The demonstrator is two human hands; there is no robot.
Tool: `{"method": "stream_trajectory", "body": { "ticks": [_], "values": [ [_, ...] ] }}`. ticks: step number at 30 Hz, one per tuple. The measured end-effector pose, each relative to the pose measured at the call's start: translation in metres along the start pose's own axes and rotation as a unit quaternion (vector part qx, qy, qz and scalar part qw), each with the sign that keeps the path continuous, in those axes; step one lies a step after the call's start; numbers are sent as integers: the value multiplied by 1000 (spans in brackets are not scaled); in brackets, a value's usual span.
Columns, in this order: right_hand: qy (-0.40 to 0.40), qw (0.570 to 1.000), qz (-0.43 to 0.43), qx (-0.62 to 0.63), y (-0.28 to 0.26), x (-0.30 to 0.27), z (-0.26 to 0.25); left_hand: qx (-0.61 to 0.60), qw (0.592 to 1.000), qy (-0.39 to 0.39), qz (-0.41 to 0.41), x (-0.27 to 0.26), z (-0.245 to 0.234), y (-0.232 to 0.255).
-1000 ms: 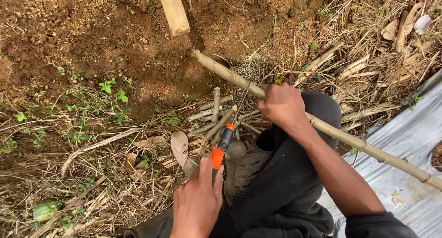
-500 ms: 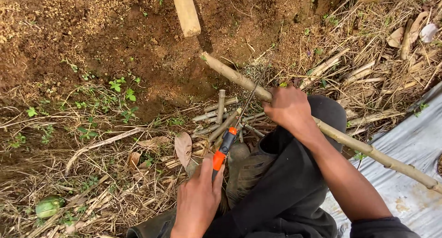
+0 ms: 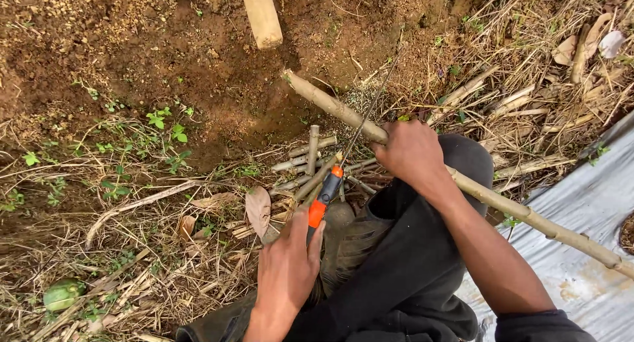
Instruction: The person sits on the ground and uses a hand saw to cut a long wooden stick into smaller pieces. The cut pieces fall onto a pile of similar sticks on the ground.
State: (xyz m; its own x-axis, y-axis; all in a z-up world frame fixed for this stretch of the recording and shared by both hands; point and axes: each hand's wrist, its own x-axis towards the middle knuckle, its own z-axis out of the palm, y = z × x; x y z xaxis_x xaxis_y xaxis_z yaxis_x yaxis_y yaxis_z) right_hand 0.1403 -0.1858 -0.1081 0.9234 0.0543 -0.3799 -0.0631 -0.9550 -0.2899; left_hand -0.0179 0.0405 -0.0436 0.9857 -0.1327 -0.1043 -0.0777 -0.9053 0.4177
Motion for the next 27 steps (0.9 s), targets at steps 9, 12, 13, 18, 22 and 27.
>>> {"method": "stream_trajectory", "body": {
  "ticks": [9, 12, 13, 18, 22, 27],
  "values": [
    [-17, 1000, -16, 18, -3, -7, 0, -66, 993, -77, -68, 20, 32, 1],
    [21, 1000, -12, -14, 8, 2, 2, -23, 1000, 0, 14, 39, 45, 1],
    [14, 1000, -8, -15, 9, 3, 3, -28, 1000, -5, 6, 38, 40, 2],
    [4, 1000, -17, 16, 12, 4, 8, -22, 998, -25, -58, -9, 12, -5],
    [-3, 1000, -25, 14, 6, 1, 2, -20, 992, -51, -115, -33, 9, -16],
    [50, 997, -60, -18, 6, -2, 6, -58, 997, -29, -40, 16, 49, -15]
  ]
}}
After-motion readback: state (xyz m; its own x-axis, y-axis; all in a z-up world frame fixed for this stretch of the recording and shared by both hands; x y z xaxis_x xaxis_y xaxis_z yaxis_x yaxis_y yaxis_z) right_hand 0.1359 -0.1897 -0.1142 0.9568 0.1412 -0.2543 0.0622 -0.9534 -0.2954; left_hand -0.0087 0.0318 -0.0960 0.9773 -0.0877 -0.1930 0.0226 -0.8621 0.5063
